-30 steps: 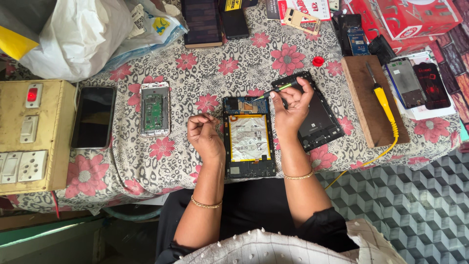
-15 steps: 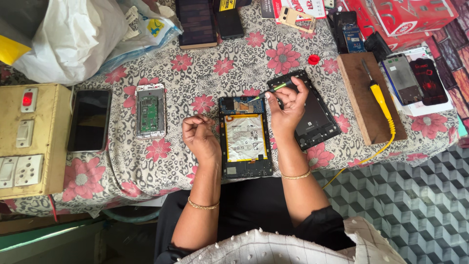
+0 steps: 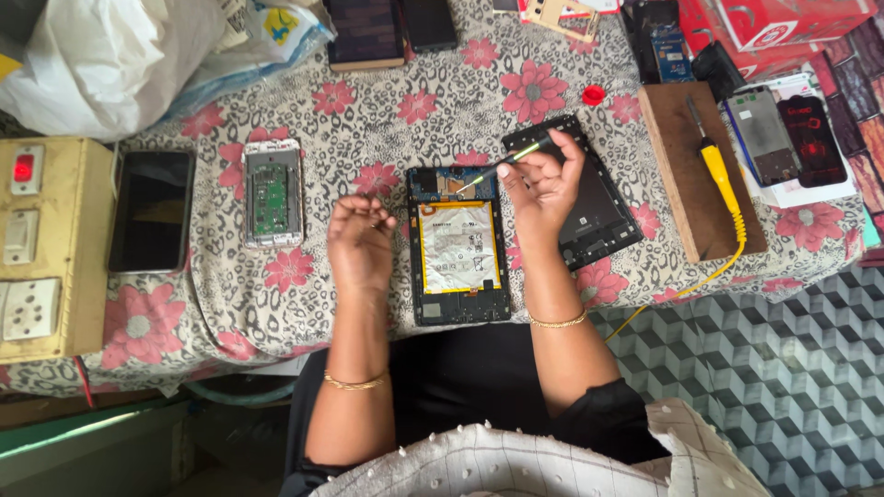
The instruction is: The person uses a small screwdriver to remove screws from the internal frame of a disassembled smartphone. The device remains open on the table while the person carefully unscrews components near the battery and motherboard area.
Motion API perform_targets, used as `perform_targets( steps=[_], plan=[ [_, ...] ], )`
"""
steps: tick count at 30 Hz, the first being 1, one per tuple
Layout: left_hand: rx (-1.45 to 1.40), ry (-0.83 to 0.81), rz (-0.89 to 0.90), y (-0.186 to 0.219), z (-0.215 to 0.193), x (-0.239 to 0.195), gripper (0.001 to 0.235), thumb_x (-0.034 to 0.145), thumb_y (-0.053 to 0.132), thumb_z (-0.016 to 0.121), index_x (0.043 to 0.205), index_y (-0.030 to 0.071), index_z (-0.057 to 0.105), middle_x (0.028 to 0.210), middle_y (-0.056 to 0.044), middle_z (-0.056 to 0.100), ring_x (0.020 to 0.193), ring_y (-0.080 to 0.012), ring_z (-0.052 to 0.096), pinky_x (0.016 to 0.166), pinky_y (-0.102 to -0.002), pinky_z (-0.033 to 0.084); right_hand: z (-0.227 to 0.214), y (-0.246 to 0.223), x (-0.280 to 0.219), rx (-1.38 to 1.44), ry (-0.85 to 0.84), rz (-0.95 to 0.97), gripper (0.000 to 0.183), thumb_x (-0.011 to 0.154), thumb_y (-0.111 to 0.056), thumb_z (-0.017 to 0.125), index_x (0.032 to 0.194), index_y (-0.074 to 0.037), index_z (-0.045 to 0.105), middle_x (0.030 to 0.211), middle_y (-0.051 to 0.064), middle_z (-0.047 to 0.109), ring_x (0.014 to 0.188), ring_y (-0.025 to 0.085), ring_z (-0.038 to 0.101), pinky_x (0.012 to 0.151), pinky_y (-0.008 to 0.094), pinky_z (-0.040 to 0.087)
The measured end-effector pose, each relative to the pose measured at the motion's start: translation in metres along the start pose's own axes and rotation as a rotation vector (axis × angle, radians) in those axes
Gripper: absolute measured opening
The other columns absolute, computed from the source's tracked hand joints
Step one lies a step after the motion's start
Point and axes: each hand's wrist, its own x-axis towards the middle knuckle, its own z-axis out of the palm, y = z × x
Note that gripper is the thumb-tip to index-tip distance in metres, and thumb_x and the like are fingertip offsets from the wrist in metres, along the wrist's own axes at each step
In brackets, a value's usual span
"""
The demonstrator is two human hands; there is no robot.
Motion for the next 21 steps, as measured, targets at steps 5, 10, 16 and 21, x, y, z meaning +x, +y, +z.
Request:
perform_targets(
  steps=[5,10,16,21],
  plan=[
    [0.415,-0.011,0.093,0.04,-0.016,0.004,0.016,0.092,-0.009,0.059,0.097,0.006,0.066,0.093,-0.004,0.071,0.082,-0.0127,0.065,0.078,-0.028,0.055,-0.002,-0.002,0.002,0.034,-0.009,0.004,0.074,0.092,0.011,0.08,0.149,-0.007,0.037,0.11,0.011,0.072,0.098,0.015,0.072,0.089,0.026,0.057],
    [0.645,-0.046,0.247,0.032,-0.022,0.009,0.016,0.092,-0.011,0.062,0.099,0.004,0.065,0.092,-0.003,0.068,0.083,-0.0088,0.064,0.079,-0.024,0.053,0.0,-0.005,0.001,0.042,-0.053,0.006,0.071,0.094,0.01,0.08,0.15,-0.006,0.038,0.11,0.01,0.072,0.1,0.016,0.072,0.09,0.026,0.057],
    [0.757,-0.077,0.239,0.025,-0.014,0.005,0.017,0.091,-0.011,0.061,0.1,0.002,0.065,0.09,-0.002,0.068,0.08,-0.0071,0.063,0.074,-0.021,0.05,0.001,-0.008,0.0,0.028,-0.072,0.007,0.071,0.093,0.01,0.08,0.148,-0.006,0.039,0.109,0.01,0.073,0.1,0.016,0.073,0.089,0.026,0.057],
    [1.076,-0.1,0.255,0.031,0.009,-0.01,0.016,0.086,-0.006,0.065,0.1,0.001,0.067,0.086,-0.004,0.069,0.075,-0.0087,0.066,0.069,-0.022,0.052,-0.001,-0.008,-0.003,0.035,-0.089,0.008,0.071,0.093,0.012,0.079,0.149,-0.005,0.039,0.11,0.011,0.071,0.1,0.016,0.072,0.09,0.026,0.057]
  ],
)
